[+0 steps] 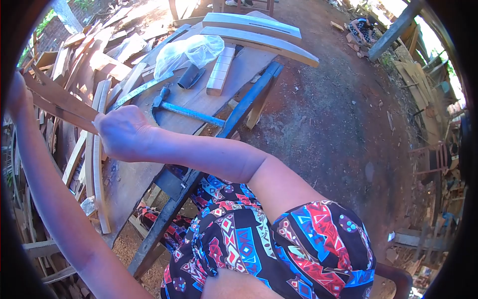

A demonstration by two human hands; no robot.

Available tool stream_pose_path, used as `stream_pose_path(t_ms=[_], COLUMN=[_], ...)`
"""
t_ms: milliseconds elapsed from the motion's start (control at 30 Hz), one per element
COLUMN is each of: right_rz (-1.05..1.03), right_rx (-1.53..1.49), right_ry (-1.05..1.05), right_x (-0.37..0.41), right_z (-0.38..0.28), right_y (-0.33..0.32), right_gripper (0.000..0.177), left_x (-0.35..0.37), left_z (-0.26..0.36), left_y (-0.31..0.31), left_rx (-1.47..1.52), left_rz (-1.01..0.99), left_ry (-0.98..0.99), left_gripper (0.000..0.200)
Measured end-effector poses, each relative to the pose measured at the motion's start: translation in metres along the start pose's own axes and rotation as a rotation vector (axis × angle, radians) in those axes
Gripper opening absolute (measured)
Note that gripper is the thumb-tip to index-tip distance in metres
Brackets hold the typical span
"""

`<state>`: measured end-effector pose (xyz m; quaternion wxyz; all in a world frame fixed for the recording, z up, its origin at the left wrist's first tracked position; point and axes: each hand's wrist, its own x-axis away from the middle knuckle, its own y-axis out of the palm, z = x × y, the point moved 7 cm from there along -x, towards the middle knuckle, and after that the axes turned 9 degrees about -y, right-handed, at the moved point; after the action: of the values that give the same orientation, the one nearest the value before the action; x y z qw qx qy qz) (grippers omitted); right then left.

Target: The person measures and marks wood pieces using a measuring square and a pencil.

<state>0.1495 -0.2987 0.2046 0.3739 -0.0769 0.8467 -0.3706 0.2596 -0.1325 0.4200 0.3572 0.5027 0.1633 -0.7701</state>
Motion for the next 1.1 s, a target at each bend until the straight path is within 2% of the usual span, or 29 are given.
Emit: stream_pose_path(t_ms=[333, 567, 633, 867, 933, 1100], right_rz=[-0.084, 0.023, 0.003, 0.003, -0.046, -0.019], right_rx=[-0.036, -0.034, -0.055, -0.041, -0.044, -0.015], right_ry=[0.123, 0.043, 0.089, 0.084, 0.155, 0.105], right_x=[0.065, 0.012, 0.004, 0.045, 0.065, 0.038], right_z=[0.005, 0.010, 0.008, 0.007, 0.012, 0.015], right_y=[-0.019, -0.011, -0.006, -0.022, -0.018, -0.013], right_gripper=[0.011, 0.013, 0.015, 0.013, 0.012, 0.012], left_x=[0.005, 0.006, 0.006, -0.005, -0.008, -0.005], left_z=[-0.002, 0.002, 0.003, 0.002, 0.002, 0.003], left_y=[0.001, 0.004, 0.003, 0.003, -0.001, -0.005], left_rx=[0.004, -0.005, -0.011, -0.006, -0.009, -0.024], left_rz=[-0.006, -0.011, -0.005, 0.008, 0.014, 0.018], left_ry=[-0.011, -0.004, -0.001, -0.008, -0.009, -0.004], left_gripper=[0.045, 0.045, 0.045, 0.046, 0.046, 0.046])
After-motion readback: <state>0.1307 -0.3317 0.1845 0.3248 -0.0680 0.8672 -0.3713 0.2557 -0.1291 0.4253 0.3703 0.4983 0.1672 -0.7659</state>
